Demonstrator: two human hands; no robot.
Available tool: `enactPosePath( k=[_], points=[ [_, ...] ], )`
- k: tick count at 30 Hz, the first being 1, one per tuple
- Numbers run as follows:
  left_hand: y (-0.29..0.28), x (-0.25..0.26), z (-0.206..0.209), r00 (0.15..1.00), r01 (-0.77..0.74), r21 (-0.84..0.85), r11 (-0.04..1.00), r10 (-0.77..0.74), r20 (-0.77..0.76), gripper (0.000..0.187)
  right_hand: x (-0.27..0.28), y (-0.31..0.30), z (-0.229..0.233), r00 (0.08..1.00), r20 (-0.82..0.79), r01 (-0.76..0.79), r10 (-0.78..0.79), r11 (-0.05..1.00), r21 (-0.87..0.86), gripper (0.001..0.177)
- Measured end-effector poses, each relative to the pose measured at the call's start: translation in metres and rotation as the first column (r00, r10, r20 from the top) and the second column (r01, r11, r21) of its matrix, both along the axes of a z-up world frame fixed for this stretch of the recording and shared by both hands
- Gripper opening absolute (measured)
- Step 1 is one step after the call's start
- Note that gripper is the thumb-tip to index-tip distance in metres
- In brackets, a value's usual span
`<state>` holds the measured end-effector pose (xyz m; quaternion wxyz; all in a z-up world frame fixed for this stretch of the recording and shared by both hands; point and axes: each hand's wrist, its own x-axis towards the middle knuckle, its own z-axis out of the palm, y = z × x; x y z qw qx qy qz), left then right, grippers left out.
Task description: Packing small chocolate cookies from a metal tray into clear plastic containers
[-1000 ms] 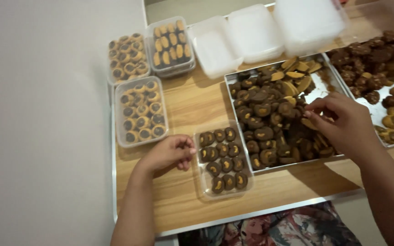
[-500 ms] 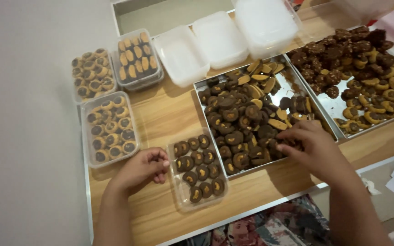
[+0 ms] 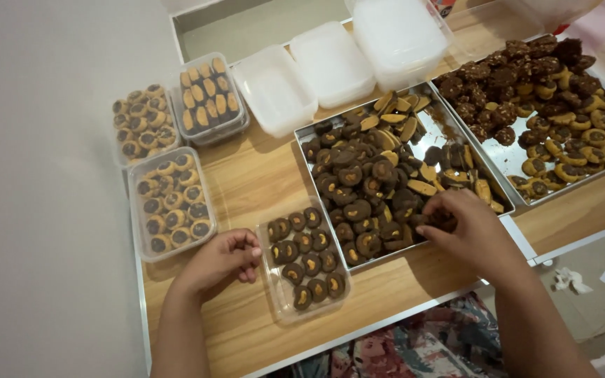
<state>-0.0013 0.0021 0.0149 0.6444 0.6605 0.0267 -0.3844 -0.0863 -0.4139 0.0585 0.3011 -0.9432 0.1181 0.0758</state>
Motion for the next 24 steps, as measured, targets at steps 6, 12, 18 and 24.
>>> enactPosePath(
  k=[6,12,18,24],
  points=[
    [-0.001,0.000,0.001,1.000,-0.008,0.023,1.000,0.008,-0.005,0.006,0.004,0.010,0.020,0.977,0.137,0.124,-0.162,0.961,0.248,0.019],
    [-0.002,0.000,0.006,0.997,0.052,0.097,0.994,-0.058,0.059,0.007,0.028,0.006,0.019,0.952,0.260,0.003,-0.164,0.851,0.526,0.028],
    [-0.002,-0.002,0.004,1.000,-0.004,0.007,1.000,0.004,-0.003,0.006,0.062,0.002,0.035,0.931,0.355,-0.178,-0.082,0.748,0.640,0.032],
    [0.000,-0.002,-0.018,0.994,-0.044,-0.002,0.999,0.044,0.099,0.016,0.097,0.006,0.012,0.842,0.536,-0.411,-0.053,0.580,0.703,0.050]
  ],
)
